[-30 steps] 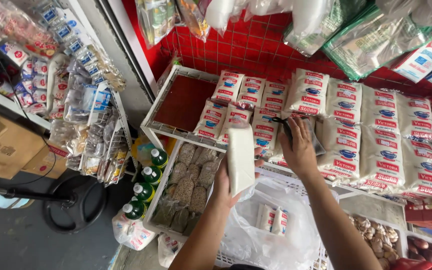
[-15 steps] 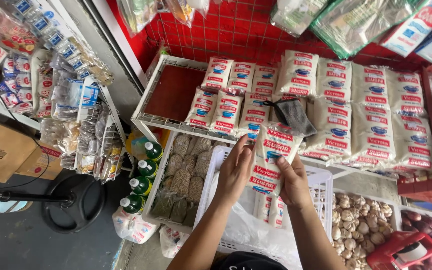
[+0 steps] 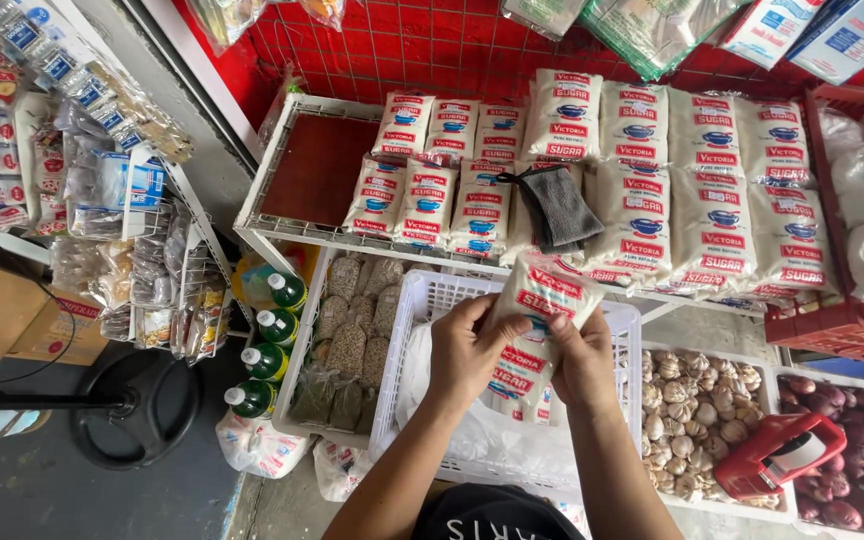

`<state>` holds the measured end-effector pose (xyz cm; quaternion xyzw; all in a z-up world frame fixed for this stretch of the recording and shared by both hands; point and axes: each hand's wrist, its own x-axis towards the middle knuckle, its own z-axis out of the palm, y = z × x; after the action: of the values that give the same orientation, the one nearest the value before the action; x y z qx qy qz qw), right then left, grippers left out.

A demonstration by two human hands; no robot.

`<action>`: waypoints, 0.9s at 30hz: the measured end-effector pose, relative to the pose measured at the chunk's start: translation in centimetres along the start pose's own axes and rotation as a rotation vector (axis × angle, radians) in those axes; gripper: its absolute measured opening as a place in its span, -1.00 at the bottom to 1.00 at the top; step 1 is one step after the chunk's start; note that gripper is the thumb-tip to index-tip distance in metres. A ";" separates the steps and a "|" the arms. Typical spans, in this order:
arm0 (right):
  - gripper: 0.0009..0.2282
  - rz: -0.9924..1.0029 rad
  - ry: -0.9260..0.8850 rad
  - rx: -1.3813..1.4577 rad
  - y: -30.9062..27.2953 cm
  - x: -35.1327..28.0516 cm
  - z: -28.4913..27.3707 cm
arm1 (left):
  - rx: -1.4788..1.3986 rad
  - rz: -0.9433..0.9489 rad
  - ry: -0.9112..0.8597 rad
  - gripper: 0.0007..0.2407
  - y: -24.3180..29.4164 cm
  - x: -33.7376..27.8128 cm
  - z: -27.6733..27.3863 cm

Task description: The person picks up bags of sugar from a basket, wipes them by hand, and places them onto a grocery shelf.

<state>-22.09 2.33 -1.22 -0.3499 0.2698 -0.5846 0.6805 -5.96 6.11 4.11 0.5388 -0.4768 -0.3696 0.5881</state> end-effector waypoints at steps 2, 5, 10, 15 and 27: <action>-0.67 -0.013 0.034 -0.012 -0.6 -0.1 0.5 | 0.013 -0.028 -0.026 -0.69 -0.2 -0.1 0.3; -0.68 -0.030 0.107 -0.020 -1.1 -0.4 0.5 | 0.009 -0.107 -0.086 -0.69 -1.2 -0.2 0.4; -0.69 -0.024 0.188 0.016 -1.6 -0.7 0.1 | 0.015 -0.209 -0.156 -0.69 -1.8 -0.6 0.5; -0.71 -0.006 0.184 0.061 -1.7 -1.2 -1.2 | -0.343 -0.346 -0.150 -0.71 -4.4 -1.3 1.3; -0.74 -0.002 0.046 -0.109 -5.9 2.0 -8.0 | -0.151 -0.297 -0.433 -0.66 -2.0 -2.2 -0.2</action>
<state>-31.48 -1.38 -1.33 -0.3731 0.3164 -0.5775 0.6536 -6.16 7.96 1.77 0.4657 -0.4781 -0.5931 0.4502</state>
